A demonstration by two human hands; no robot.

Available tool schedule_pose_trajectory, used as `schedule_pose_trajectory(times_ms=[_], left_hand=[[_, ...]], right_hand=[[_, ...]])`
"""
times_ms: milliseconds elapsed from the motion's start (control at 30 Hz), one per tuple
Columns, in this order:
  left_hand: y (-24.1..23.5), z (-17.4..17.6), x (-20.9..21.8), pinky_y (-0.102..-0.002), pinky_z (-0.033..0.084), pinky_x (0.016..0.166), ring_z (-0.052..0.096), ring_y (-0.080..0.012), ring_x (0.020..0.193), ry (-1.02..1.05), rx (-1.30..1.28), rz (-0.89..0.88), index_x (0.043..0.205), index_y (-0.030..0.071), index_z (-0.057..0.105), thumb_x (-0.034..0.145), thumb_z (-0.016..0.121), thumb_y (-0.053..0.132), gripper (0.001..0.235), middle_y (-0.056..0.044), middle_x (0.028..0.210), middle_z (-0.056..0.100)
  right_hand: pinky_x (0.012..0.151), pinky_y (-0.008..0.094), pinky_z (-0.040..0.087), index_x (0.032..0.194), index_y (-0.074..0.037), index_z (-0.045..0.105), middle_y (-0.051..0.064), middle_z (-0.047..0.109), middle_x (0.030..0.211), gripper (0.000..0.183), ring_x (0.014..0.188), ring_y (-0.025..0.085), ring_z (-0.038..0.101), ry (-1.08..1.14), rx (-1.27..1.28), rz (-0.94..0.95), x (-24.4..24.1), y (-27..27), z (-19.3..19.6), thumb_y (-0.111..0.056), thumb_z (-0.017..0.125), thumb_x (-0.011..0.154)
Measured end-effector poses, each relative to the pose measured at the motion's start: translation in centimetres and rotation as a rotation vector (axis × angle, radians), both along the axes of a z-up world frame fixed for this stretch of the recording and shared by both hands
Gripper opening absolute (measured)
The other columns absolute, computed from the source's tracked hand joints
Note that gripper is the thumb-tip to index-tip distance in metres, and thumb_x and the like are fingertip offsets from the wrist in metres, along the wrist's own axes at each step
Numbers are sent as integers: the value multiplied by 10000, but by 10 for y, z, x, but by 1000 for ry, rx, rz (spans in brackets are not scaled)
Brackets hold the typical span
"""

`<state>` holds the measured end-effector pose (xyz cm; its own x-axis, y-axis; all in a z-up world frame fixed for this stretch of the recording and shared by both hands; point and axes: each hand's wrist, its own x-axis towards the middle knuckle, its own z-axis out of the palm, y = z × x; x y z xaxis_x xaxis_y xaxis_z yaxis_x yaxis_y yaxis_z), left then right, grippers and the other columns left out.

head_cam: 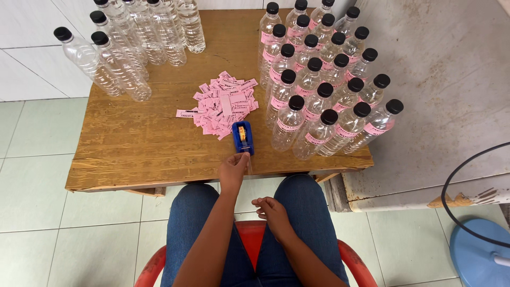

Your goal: The person applies labels to plastic bottles filled with clear liquid, using tape from a dispenser to secure the pink labels onto the bottles before arranging them in a grid on a wooden table.

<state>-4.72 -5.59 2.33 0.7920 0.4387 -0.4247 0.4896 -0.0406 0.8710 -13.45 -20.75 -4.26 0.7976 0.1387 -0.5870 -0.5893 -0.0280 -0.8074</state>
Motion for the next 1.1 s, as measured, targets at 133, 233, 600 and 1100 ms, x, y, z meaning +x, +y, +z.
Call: schedule_pose_trajectory(times_ms=[133,233,600,1100], left_hand=[[-6,-8,10,-243,526,770,702,-71,856,-3,-40,50,990,142,782,837,700,392,304,27,931,790],[-8,-13,14,-198,381,512,514,-47,529,-87,-185,110,805,102,752,888,703,275,198,24,640,654],[-8,-19,12,-251,518,758,710,-52,798,-96,70,90,846,163,784,866,684,339,203,60,839,789],[32,-39,-6,-286,559,822,649,-176,897,-440,-484,-73,1208,96,631,913,646,120,296,-117,1156,677]], right_hand=[[782,276,538,1034,-92,747,12,761,1110,319,824,111,601,4,-21,24,1,1,-2,-350,591,931],[791,277,534,1037,-92,756,8,755,1106,325,846,118,608,24,-19,26,1,2,3,-351,589,935],[773,277,527,982,-90,744,14,775,1074,274,831,118,616,21,-30,21,3,5,-2,-315,604,911],[826,283,525,1041,-93,787,37,758,946,237,895,123,672,-209,-27,80,2,2,21,-230,678,881]])
